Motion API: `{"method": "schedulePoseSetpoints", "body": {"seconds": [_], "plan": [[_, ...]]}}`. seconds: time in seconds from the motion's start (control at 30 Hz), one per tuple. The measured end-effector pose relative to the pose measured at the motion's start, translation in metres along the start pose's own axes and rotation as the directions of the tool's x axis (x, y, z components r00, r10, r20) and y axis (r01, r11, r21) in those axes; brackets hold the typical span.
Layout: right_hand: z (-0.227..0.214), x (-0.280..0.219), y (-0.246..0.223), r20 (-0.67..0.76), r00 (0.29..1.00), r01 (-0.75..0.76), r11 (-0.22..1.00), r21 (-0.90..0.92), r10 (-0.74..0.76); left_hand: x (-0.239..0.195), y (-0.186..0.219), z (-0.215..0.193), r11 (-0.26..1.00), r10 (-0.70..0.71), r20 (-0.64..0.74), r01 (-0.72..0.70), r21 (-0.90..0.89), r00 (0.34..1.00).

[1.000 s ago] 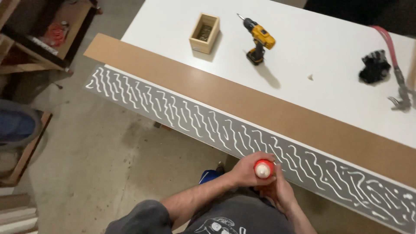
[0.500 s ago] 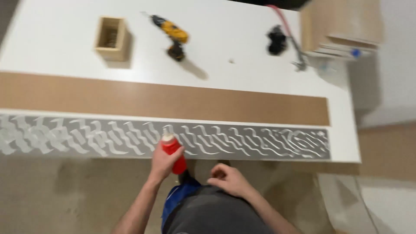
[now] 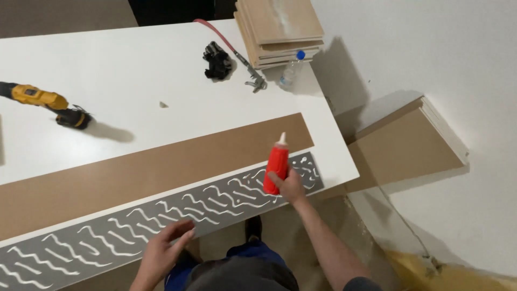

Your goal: Applying wood glue to a long wooden panel on a workbench using a squeeze bottle in a zigzag pattern.

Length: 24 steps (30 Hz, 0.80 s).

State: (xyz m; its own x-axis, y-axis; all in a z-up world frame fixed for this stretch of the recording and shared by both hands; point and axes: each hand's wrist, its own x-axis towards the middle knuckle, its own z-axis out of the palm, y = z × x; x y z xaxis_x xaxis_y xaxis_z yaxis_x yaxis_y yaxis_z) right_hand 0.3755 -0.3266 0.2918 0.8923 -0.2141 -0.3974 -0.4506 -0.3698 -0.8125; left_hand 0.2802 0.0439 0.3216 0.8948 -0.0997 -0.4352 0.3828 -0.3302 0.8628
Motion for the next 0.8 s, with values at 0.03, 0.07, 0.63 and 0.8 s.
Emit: {"method": "schedulePoseSetpoints", "body": {"seconds": [0.03, 0.07, 0.63, 0.8], "plan": [[-0.028, 0.020, -0.010, -0.090, 0.996, -0.006, 0.999, -0.048, 0.002, 0.001, -0.005, 0.009, 0.994, -0.109, -0.043, 0.110, 0.021, 0.993], [-0.056, 0.040, -0.021, -0.179, 0.984, -0.016, 0.995, -0.095, -0.001, 0.002, -0.010, 0.017, 0.975, -0.215, -0.089, 0.219, 0.035, 0.973], [-0.111, 0.362, 0.043, -0.347, 0.882, 0.238, 0.937, -0.256, -0.318, -0.015, -0.077, 0.178, 0.933, -0.318, -0.483, 0.179, -0.313, 0.816], [-0.096, 0.382, 0.069, -0.380, 0.824, 0.304, 0.895, -0.327, -0.419, -0.031, -0.048, 0.152, 0.907, -0.420, -0.449, 0.380, -0.180, 0.789]]}}
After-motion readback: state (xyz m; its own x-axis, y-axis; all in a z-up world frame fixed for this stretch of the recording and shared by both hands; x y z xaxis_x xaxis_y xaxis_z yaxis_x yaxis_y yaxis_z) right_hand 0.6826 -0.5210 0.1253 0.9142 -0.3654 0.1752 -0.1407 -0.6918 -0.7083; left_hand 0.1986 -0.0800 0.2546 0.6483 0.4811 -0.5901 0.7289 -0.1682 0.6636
